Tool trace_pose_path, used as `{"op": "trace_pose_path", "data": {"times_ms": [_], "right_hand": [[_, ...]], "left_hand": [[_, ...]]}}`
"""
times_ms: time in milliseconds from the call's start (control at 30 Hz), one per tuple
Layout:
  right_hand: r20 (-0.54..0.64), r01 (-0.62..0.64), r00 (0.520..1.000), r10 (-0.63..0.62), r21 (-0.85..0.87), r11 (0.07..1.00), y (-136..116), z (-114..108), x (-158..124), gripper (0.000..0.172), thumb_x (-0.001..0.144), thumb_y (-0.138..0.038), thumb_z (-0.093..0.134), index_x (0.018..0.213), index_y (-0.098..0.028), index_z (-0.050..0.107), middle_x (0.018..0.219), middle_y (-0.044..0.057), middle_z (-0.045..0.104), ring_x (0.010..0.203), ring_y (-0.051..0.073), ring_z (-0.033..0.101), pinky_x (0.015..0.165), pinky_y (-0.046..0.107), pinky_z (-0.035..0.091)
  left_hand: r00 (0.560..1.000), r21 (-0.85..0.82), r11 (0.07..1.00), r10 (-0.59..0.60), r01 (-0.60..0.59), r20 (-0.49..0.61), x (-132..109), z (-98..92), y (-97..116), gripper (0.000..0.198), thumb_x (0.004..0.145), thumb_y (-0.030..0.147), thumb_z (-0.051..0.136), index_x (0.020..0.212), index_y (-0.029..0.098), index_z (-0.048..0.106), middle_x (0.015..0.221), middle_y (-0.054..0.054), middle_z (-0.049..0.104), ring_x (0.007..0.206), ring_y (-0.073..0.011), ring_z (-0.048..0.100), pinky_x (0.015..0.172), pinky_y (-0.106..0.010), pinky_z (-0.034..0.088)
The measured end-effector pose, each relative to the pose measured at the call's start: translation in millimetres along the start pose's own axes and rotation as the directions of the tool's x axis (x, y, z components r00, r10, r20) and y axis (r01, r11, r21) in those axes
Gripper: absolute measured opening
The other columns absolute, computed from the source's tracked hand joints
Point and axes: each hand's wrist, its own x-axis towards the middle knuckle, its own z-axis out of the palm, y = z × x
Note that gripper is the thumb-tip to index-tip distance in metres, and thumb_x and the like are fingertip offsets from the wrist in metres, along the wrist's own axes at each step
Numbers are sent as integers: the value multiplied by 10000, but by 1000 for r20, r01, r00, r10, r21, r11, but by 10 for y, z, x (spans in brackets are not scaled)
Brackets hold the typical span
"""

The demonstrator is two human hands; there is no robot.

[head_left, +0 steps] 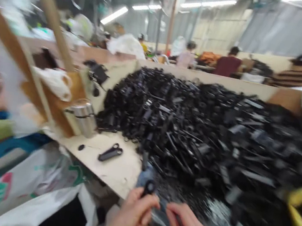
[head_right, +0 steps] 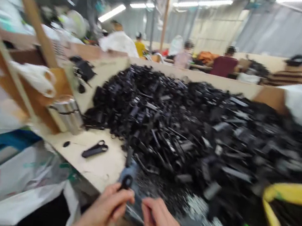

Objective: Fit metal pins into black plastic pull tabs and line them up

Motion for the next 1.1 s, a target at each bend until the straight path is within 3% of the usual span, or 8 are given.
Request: {"op": "trace_pose_path", "data": {"times_ms": [167, 300, 433, 533, 700, 767, 933, 1100], "right_hand": [[-76, -67, 996, 42, -359, 931, -21, -17, 121, 456, 1132, -346, 326, 947, -212, 721, 816, 49, 695, 640, 148, 690, 579, 214, 487], [-158, -179, 974, 161, -104, 978, -175, -110, 30, 295, 1089, -327, 481, 1015, -208, 740, 846, 39, 686, 674, 143, 659, 613, 216, 487], [-128, -340, 919, 372, 218, 915, -349, -241, -197, 171, 999, -340, 637, 984, -228, 766, 751, -7, 647, 565, 123, 547, 527, 210, 438], [-95, -394, 895, 435, 289, 872, -364, -243, -380, 235, 989, -372, 635, 872, -220, 770, 698, -8, 617, 600, 136, 549, 552, 221, 430], [44, -456, 886, 462, 272, 847, -281, -304, -621, 286, 977, -440, 640, 849, -217, 765, 696, -13, 596, 568, 120, 518, 521, 215, 396], [48, -438, 897, 439, 227, 870, -254, -408, -643, 233, 990, -398, 631, 893, -231, 761, 721, -15, 614, 586, 123, 533, 539, 217, 405], [-129, -418, 902, 412, -17, 908, -89, -662, -455, 211, 1050, -266, 526, 944, -229, 704, 856, 19, 670, 717, 155, 621, 650, 245, 460], [-88, -371, 928, 362, -292, 881, 135, -626, -212, 237, 1065, -237, 486, 937, -221, 684, 900, 36, 681, 771, 177, 680, 684, 263, 476]], "left_hand": [[986, -79, 988, -126, 135, 107, 9, -10, 32, 528, 551, 604, 901, 747, 153, 709, 424, 99, 412, 446, -52, 274, 469, -184, 243], [980, -57, 985, -152, 160, 127, -44, 11, -43, 553, 541, 605, 924, 770, 141, 729, 430, 84, 451, 458, -51, 286, 464, -171, 238], [970, 86, 991, -118, 102, 212, -91, 107, -199, 524, 631, 636, 867, 717, 159, 668, 423, 75, 461, 452, -56, 263, 458, -190, 175], [943, 235, 969, -145, 74, 300, -106, 152, -319, 462, 728, 607, 798, 740, 170, 647, 405, 87, 446, 426, -55, 220, 467, -211, 145], [885, 406, 912, -138, -62, 445, -69, 142, -450, 391, 714, 483, 805, 602, 187, 575, 429, 82, 436, 407, -64, 310, 494, -227, 225], [890, 415, 908, -138, -62, 434, -55, 141, -461, 387, 707, 480, 799, 590, 191, 569, 441, 79, 443, 408, -71, 337, 498, -227, 244], [956, 407, 913, -109, -12, 272, -42, 171, -381, 400, 738, 553, 766, 680, 174, 650, 410, 75, 460, 434, -65, 259, 482, -207, 182], [979, 368, 930, -67, -8, 191, -48, 174, -324, 452, 711, 594, 798, 685, 167, 653, 425, 59, 486, 450, -62, 230, 459, -205, 136]]}}
